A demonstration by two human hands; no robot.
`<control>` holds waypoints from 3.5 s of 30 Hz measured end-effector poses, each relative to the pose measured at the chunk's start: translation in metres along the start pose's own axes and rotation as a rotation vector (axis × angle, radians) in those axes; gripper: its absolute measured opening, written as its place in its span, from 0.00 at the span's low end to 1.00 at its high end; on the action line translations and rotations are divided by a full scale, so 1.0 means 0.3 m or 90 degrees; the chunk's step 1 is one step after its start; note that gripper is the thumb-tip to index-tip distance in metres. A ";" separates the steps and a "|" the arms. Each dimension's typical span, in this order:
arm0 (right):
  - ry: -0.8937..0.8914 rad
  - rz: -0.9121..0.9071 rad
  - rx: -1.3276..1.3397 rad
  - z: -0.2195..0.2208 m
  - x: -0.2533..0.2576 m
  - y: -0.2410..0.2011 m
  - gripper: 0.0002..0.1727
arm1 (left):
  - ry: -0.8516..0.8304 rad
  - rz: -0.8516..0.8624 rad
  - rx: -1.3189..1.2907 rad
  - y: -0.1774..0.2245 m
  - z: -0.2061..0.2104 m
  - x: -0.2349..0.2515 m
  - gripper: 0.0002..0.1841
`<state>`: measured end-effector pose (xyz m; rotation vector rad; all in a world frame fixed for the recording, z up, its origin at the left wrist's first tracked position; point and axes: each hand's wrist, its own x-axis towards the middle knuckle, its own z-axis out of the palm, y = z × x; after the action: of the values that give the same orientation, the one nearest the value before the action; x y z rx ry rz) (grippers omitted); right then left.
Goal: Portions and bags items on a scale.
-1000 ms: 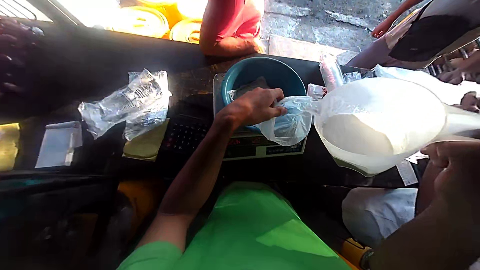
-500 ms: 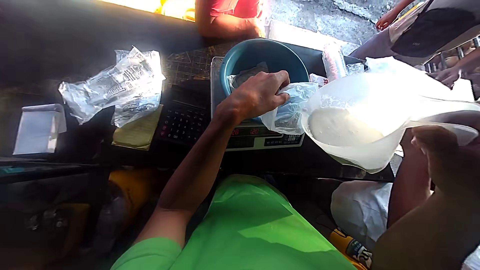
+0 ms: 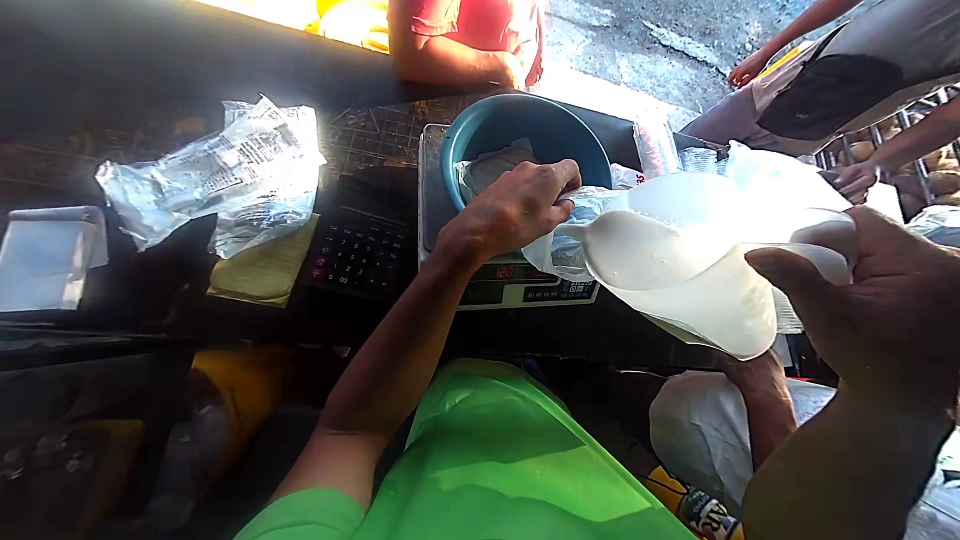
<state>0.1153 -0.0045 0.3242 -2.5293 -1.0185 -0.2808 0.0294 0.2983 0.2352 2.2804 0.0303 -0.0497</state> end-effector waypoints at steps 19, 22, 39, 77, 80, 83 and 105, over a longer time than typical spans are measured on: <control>0.118 0.058 0.329 0.073 -0.094 0.043 0.14 | 0.044 0.020 -0.014 -0.024 0.009 0.015 0.10; 0.142 0.052 0.293 0.059 -0.079 0.047 0.19 | 0.051 0.006 -0.038 -0.020 0.019 0.030 0.13; 0.106 0.005 0.227 0.066 -0.016 0.075 0.25 | -0.004 -0.050 -0.022 -0.011 -0.012 0.034 0.19; 0.160 0.069 0.276 0.051 -0.047 0.013 0.19 | 0.032 -0.008 -0.056 -0.057 -0.012 0.015 0.16; 0.159 0.068 0.227 0.041 -0.037 0.014 0.22 | 0.034 -0.008 -0.053 -0.060 -0.010 0.022 0.15; 0.136 0.047 0.208 0.014 -0.031 0.013 0.21 | 0.053 0.009 -0.052 -0.066 -0.009 0.031 0.14; 0.056 0.016 0.207 -0.025 -0.016 0.136 0.16 | 0.015 0.034 0.034 -0.055 -0.029 0.027 0.13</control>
<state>0.1401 -0.0374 0.3177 -2.2160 -0.9152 -0.1992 0.0371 0.3157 0.2280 2.3340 -0.0189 0.0050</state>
